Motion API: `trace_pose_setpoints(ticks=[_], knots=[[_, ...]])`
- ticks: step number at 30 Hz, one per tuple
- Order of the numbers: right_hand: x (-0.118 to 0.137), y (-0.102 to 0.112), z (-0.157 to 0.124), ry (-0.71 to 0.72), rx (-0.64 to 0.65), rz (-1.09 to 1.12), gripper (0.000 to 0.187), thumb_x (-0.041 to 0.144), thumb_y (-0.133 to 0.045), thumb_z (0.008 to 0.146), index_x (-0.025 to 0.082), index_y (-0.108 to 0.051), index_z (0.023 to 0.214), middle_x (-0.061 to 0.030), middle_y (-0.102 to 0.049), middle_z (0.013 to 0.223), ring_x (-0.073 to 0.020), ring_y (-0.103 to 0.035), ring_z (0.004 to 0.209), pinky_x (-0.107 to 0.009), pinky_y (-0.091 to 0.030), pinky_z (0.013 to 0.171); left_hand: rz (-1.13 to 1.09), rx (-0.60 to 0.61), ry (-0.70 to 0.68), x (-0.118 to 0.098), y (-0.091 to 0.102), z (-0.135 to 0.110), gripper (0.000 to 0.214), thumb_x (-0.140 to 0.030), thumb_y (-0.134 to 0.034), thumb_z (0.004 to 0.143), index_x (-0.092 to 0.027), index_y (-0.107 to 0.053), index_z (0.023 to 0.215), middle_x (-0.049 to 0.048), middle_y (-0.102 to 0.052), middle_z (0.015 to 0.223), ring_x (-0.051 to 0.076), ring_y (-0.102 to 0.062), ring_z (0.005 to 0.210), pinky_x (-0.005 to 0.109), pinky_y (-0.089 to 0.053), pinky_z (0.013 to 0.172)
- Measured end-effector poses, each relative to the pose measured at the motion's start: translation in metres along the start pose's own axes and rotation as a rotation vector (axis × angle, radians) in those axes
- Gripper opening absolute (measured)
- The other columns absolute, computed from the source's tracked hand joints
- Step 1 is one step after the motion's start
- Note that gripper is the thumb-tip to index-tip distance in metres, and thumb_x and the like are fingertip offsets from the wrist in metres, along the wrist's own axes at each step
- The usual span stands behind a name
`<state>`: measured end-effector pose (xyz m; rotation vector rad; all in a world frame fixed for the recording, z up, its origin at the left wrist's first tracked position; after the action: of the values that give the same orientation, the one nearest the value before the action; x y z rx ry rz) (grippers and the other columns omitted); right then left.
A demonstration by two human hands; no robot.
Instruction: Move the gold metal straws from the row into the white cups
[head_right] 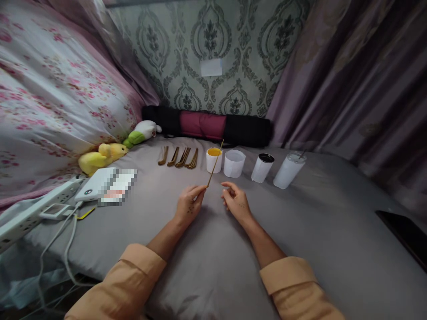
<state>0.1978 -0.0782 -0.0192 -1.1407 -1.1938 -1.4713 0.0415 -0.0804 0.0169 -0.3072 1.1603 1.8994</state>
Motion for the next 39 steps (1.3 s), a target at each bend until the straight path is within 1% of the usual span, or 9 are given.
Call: trace_pose_setpoints(ticks=[8, 14, 25, 32, 39], knots=[[0.009, 0.000, -0.001, 0.025, -0.010, 0.098, 0.035, 0.038, -0.051, 0.073, 0.016, -0.054, 0.100, 0.0000, -0.054, 0.065, -0.0077, -0.047, 0.047, -0.018, -0.036, 0.036, 0.151, 0.038, -0.076, -0.011, -0.001, -0.003, 0.029, -0.022, -0.037, 0.087, -0.023, -0.060, 0.105, 0.0061, -0.061, 0.088, 0.016, -0.050, 0.083, 0.030, -0.034, 0.076], [0.011, -0.001, -0.003, 0.012, -0.006, 0.139, 0.035, 0.036, -0.052, 0.072, 0.014, -0.055, 0.099, -0.0010, -0.055, 0.065, -0.0074, -0.046, 0.046, -0.019, -0.037, 0.038, 0.261, 0.118, -0.145, -0.021, -0.008, -0.005, 0.030, -0.020, -0.036, 0.086, -0.023, -0.058, 0.106, 0.0066, -0.061, 0.091, 0.017, -0.049, 0.085, 0.031, -0.032, 0.074], [0.011, -0.005, -0.004, -0.010, 0.033, 0.203, 0.041, 0.040, -0.054, 0.072, 0.014, -0.053, 0.103, -0.0007, -0.053, 0.068, -0.0073, -0.047, 0.049, -0.018, -0.037, 0.039, 0.357, 0.240, -0.200, -0.027, -0.019, -0.008, 0.031, -0.016, -0.037, 0.083, -0.023, -0.056, 0.107, 0.0071, -0.058, 0.088, 0.019, -0.048, 0.085, 0.032, -0.032, 0.074], [0.003, -0.001, -0.001, -0.045, -0.004, 0.273, 0.039, 0.045, -0.055, 0.071, 0.015, -0.055, 0.097, 0.0007, -0.051, 0.067, -0.0066, -0.046, 0.048, -0.018, -0.036, 0.037, 0.342, 0.257, -0.215, -0.029, -0.022, -0.009, 0.031, -0.015, -0.038, 0.082, -0.021, -0.056, 0.106, 0.0075, -0.058, 0.087, 0.020, -0.046, 0.086, 0.032, -0.033, 0.076], [-0.001, -0.001, -0.001, -0.072, -0.022, 0.274, 0.038, 0.046, -0.055, 0.071, 0.015, -0.055, 0.091, 0.0007, -0.052, 0.066, -0.0063, -0.046, 0.047, -0.018, -0.035, 0.037, 0.328, 0.241, -0.194, -0.026, -0.021, -0.008, 0.028, -0.017, -0.037, 0.084, -0.020, -0.057, 0.104, 0.0071, -0.058, 0.087, 0.019, -0.046, 0.086, 0.032, -0.034, 0.078]])
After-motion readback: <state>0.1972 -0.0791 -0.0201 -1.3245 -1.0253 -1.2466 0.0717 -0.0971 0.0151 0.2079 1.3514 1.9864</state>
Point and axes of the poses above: each hand's wrist, its own z-axis towards the middle knuckle, its own y-axis out of the back of the hand, x = y × z, the point moved 10 cm from there along z, towards the middle knuckle
